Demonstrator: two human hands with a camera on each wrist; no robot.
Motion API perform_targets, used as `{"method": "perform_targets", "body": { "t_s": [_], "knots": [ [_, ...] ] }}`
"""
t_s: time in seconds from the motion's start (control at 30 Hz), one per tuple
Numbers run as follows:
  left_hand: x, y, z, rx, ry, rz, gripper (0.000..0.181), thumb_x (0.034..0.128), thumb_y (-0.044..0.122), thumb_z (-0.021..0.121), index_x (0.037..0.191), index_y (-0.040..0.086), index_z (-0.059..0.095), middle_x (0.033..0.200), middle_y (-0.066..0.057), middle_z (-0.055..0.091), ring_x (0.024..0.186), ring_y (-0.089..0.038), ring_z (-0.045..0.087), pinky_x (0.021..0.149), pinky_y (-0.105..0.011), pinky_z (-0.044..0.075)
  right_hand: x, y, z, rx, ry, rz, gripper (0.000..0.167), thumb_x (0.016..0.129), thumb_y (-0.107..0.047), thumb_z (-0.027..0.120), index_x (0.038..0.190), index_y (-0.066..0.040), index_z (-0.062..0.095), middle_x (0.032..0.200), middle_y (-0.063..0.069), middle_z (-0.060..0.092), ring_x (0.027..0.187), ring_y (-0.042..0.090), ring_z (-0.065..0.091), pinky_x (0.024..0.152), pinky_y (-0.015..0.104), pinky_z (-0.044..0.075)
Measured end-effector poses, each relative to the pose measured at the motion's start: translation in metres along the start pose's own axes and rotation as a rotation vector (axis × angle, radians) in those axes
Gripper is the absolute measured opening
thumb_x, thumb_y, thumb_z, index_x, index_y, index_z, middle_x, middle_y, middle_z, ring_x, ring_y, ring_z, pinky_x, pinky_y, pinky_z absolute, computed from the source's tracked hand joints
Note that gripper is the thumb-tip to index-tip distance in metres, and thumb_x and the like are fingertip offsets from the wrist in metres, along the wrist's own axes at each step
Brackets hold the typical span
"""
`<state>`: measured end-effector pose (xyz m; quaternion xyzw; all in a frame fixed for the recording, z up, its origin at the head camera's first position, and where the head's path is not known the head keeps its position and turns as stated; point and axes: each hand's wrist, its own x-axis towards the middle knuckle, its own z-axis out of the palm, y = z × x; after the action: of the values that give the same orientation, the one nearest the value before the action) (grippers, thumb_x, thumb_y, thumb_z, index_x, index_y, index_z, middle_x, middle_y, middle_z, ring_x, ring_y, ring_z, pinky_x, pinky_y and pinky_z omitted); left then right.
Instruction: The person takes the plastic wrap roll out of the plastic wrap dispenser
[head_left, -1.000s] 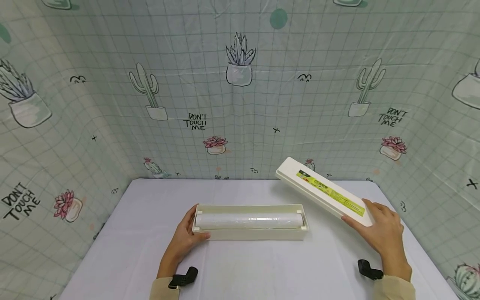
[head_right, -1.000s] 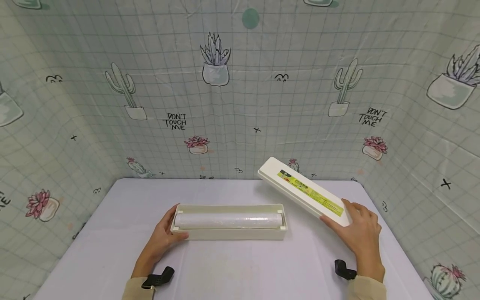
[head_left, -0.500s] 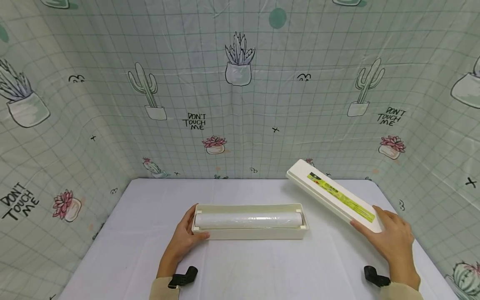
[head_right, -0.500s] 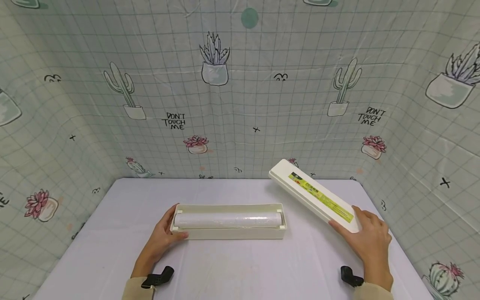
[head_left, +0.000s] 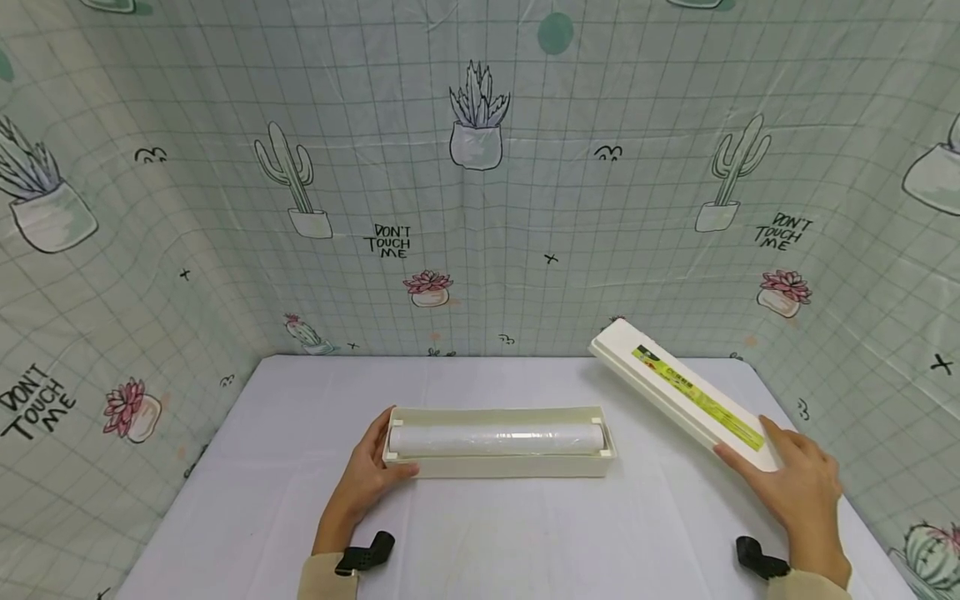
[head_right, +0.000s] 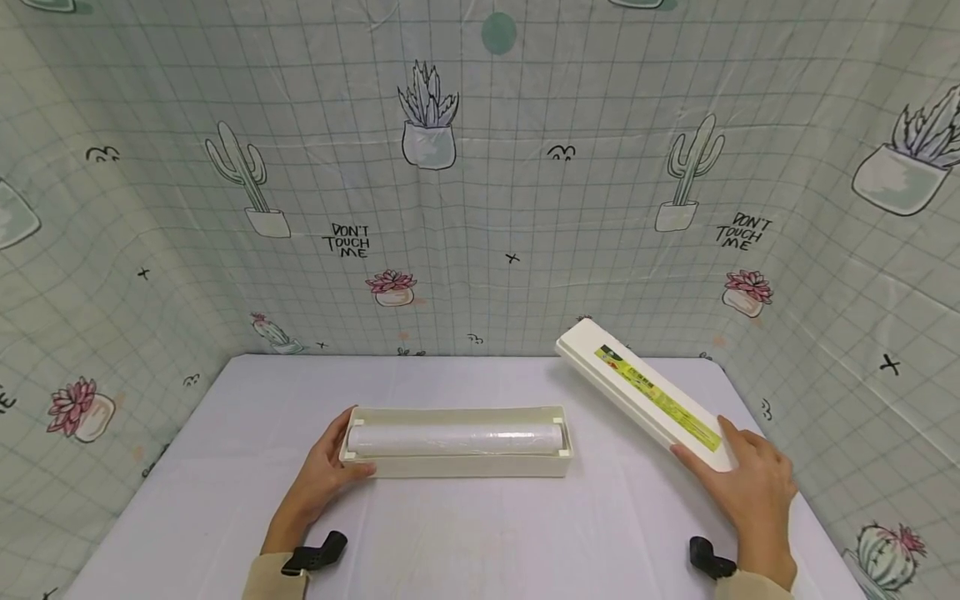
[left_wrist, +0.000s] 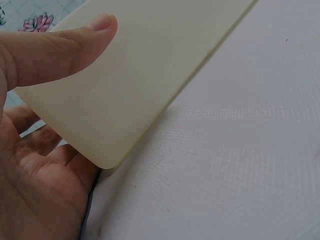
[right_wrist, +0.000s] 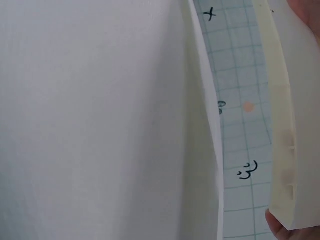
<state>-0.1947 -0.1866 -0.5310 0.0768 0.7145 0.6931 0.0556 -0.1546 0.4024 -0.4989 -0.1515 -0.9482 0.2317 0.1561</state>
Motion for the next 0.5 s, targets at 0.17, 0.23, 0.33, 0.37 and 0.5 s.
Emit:
{"method": "perform_targets", "body": {
  "t_s": [0.17, 0.23, 0.33, 0.37, 0.5],
  "knots": [
    [-0.001, 0.0, -0.001, 0.003, 0.002, -0.008, 0.11, 0.079, -0.003, 0.084, 0.165, 0.011, 0.017, 0.167, -0.015, 0.03, 0.131, 0.004, 0.046, 0.101, -0.011, 0.043, 0.001, 0.006, -0.003, -0.018, -0.02, 0.043, 0.099, 0.084, -0.066, 0.072, 0.159, -0.009, 0.038, 0.147, 0.036, 0.043, 0.126, 0.068, 0.031, 0.09, 0.076, 0.028],
    [0.0, 0.001, -0.001, 0.001, 0.001, -0.009, 0.11, 0.0792, -0.003, 0.084, 0.165, 0.011, 0.017, 0.168, -0.014, 0.029, 0.131, 0.005, 0.046, 0.101, -0.011, 0.044, 0.003, 0.008, -0.004, -0.03, -0.03, 0.064, 0.1, 0.085, -0.067, 0.071, 0.159, -0.009, 0.036, 0.148, 0.038, 0.04, 0.125, 0.068, 0.03, 0.09, 0.076, 0.028],
    [0.0, 0.002, 0.0, -0.001, -0.001, -0.011, 0.111, 0.0791, -0.003, 0.084, 0.165, 0.011, 0.016, 0.168, -0.014, 0.028, 0.131, 0.006, 0.046, 0.101, -0.011, 0.044, 0.004, 0.011, -0.006, -0.036, -0.038, 0.1, 0.101, 0.085, -0.068, 0.069, 0.161, -0.01, 0.034, 0.151, 0.038, 0.037, 0.127, 0.068, 0.029, 0.091, 0.076, 0.027],
    [0.001, 0.002, 0.0, -0.002, -0.002, -0.012, 0.111, 0.079, -0.003, 0.084, 0.165, 0.011, 0.016, 0.168, -0.014, 0.027, 0.131, 0.006, 0.046, 0.101, -0.011, 0.044, 0.004, 0.013, -0.006, -0.036, -0.038, 0.109, 0.101, 0.086, -0.068, 0.069, 0.161, -0.011, 0.033, 0.151, 0.038, 0.036, 0.128, 0.068, 0.029, 0.092, 0.076, 0.027],
    [0.0, 0.0, 0.0, -0.002, -0.003, -0.016, 0.111, 0.0789, -0.004, 0.084, 0.166, 0.012, 0.016, 0.168, -0.014, 0.027, 0.132, 0.004, 0.045, 0.101, -0.011, 0.044, 0.003, 0.018, -0.007, -0.029, -0.019, 0.118, 0.1, 0.086, -0.066, 0.069, 0.162, -0.014, 0.032, 0.151, 0.037, 0.037, 0.129, 0.067, 0.028, 0.094, 0.075, 0.025]
  ]
}}
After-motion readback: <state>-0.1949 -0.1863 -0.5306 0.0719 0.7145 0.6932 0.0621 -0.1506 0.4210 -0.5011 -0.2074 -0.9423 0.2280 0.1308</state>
